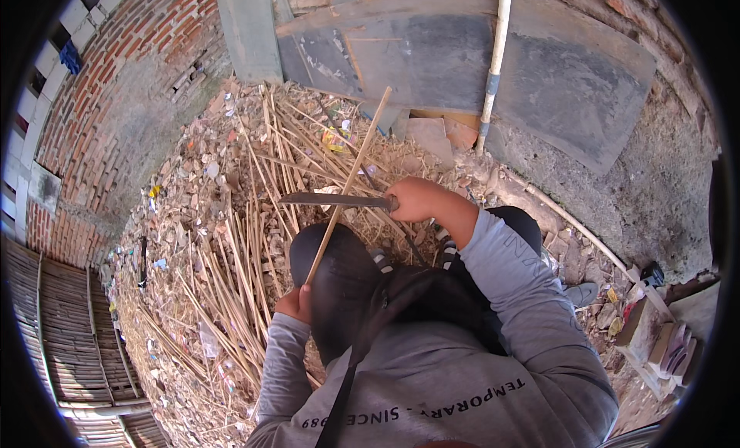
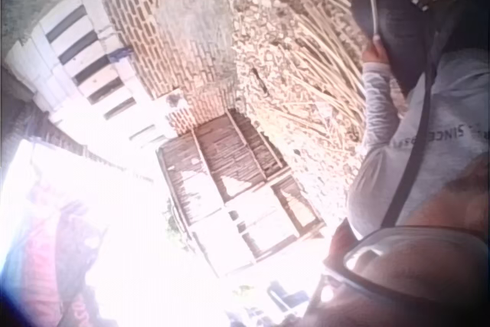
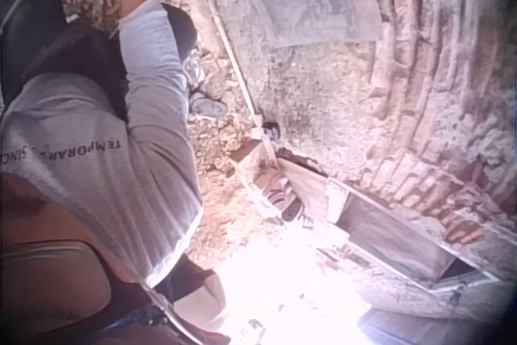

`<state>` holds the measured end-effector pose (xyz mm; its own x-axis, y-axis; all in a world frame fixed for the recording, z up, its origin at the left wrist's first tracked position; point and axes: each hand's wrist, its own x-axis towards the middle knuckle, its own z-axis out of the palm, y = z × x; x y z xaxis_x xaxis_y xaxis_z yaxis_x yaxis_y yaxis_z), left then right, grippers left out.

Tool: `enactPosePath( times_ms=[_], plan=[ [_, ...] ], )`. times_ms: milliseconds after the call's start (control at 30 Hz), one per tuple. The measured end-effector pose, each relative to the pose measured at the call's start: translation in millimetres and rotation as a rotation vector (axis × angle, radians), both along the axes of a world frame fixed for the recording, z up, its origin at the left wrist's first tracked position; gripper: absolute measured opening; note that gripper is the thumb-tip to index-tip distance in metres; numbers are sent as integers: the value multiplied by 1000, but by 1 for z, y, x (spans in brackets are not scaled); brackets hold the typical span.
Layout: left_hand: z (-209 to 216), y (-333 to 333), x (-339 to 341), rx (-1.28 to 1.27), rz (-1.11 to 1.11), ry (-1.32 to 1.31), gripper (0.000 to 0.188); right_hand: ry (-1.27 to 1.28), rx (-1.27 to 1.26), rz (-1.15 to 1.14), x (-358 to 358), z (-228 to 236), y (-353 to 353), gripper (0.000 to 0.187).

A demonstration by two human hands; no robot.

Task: The person shaves a thin wooden stick using a large knife, repeatedly pulling the blade along the length of the wood while sitting on the ground.

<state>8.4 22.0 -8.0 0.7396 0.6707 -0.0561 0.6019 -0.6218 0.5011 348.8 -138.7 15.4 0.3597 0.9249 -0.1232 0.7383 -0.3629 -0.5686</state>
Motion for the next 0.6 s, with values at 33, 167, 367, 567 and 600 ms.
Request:
enactPosePath(
  times_ms=[33,167,367,567,600],
  plan=[
    [1,0,0,2,-4,2,51,3,8,6,3,-3,0,32],
    [1,0,1,18,-2,26,53,47,-3,-5,3,-5,1,33],
    [-4,-3,-3,128,-13,101,53,-114,14,-60,12,-3,-3,31],
    [4,-11,2,152,26,140,52,-213,-45,-54,-14,21,0,29],
    [5,-12,1,136,15,117,51,-236,-68,-16,-19,19,-1,29]
  ],
)
